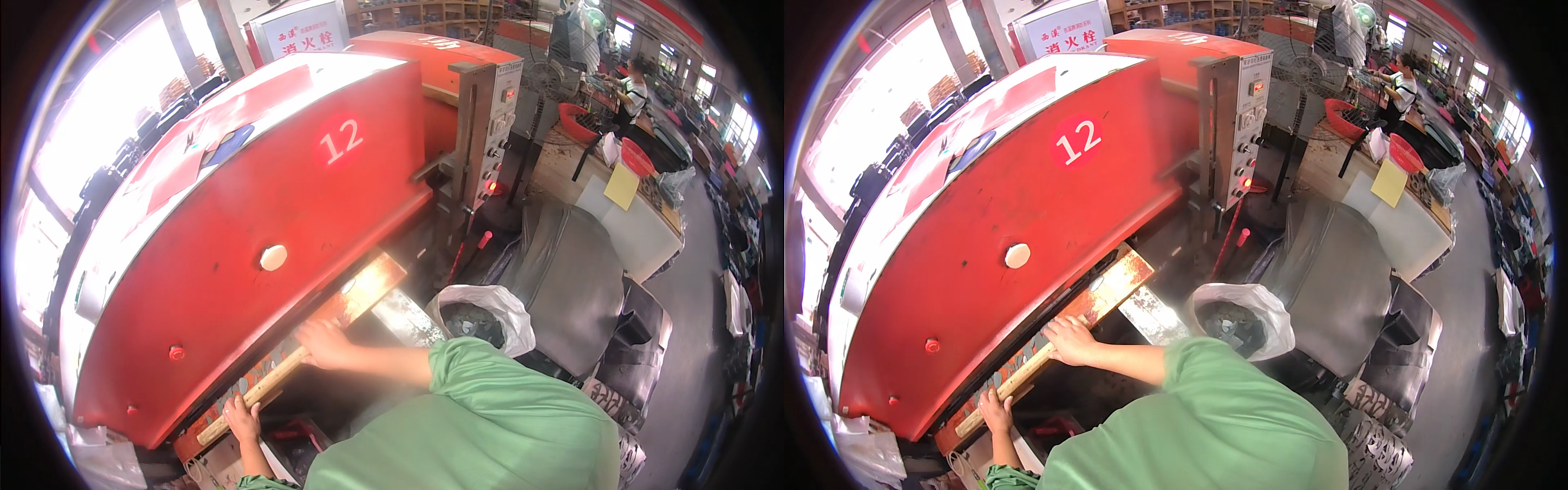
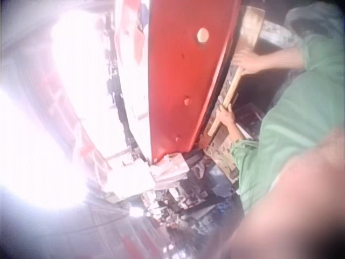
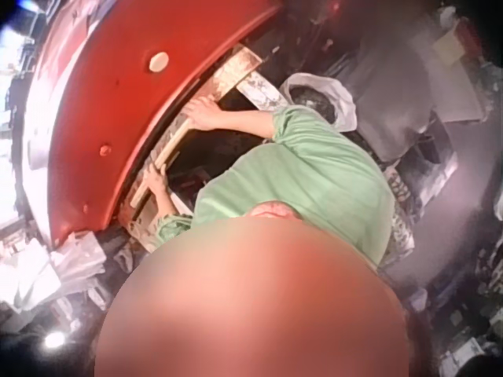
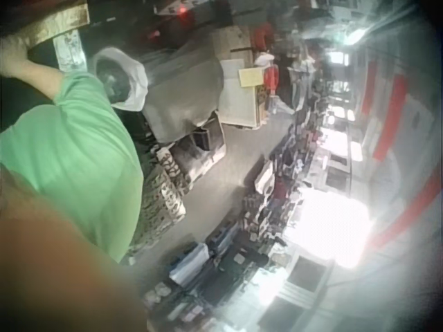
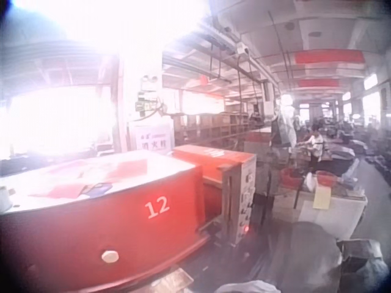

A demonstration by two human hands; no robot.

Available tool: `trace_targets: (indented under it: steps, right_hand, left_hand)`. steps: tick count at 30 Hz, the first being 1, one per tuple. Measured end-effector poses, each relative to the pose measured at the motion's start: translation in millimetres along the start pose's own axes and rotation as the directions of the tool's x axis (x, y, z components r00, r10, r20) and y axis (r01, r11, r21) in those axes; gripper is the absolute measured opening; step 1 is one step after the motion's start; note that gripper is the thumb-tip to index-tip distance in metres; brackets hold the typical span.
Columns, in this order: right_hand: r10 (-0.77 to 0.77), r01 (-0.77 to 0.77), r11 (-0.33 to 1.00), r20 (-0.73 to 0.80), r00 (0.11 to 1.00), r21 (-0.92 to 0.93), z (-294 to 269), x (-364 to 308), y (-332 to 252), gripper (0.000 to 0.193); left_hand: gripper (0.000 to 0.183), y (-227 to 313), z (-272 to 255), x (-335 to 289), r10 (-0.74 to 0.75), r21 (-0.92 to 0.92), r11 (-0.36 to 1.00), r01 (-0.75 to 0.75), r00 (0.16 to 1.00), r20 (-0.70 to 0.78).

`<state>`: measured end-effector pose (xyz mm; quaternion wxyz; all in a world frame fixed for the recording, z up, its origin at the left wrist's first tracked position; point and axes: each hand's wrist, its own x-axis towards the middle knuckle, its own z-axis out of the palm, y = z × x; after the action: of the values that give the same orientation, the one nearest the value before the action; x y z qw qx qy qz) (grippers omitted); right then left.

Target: The person operates a red hydraulic press machine, repeatedly placing flat gray cutouts onto a metal sheet, closing the press, and removing the pressed pieces. They also handle a large roll of gray material, unrolling and positioning it on the press bed before continuing the pressing cycle.

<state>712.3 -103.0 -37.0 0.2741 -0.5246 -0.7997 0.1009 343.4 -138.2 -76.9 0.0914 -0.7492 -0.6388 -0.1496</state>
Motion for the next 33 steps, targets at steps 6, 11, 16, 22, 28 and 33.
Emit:
trace_targets:
  steps: [6,11,16,22,28,33]
  right_hand:
    - [-0.053,0.059,0.994,0.074,0.996,-0.089,8.5,-28.8,-4.1,0.063]
    - [0.045,-0.019,0.989,0.177,0.983,-0.146,1.1,-18.1,-42.8,0.055]
    - [-0.021,0.027,0.987,0.040,0.999,-0.156,3.0,-25.2,-88.1,0.042]
    - [0.292,-0.292,0.955,0.323,0.900,-0.049,11.1,-71.2,-176.7,0.046]
    - [0.226,-0.224,0.963,0.004,0.974,0.149,109.3,6.3,-293.5,0.062]
    - [0.387,-0.386,0.922,0.118,0.915,-0.028,178.1,81.1,-361.3,0.086]
  left_hand:
    - [0.055,8.0,-16.3,-14.6,-0.026,-0.041,0.999,0.028,0.998,0.053]
    - [0.055,-12.6,-31.2,-14.0,-0.074,-0.037,0.996,0.079,0.989,0.127]
    - [0.055,-52.9,-59.8,-36.7,0.046,-0.157,0.987,-0.044,0.999,0.013]
    - [0.051,-63.7,-112.9,-156.1,0.111,-0.207,0.972,-0.115,0.993,-0.031]
    - [0.019,-137.8,-137.2,-154.6,0.196,-0.554,0.798,-0.236,0.972,-0.132]
    - [0.030,-192.3,-115.0,-90.6,-0.009,-0.330,0.942,-0.063,0.977,-0.213]
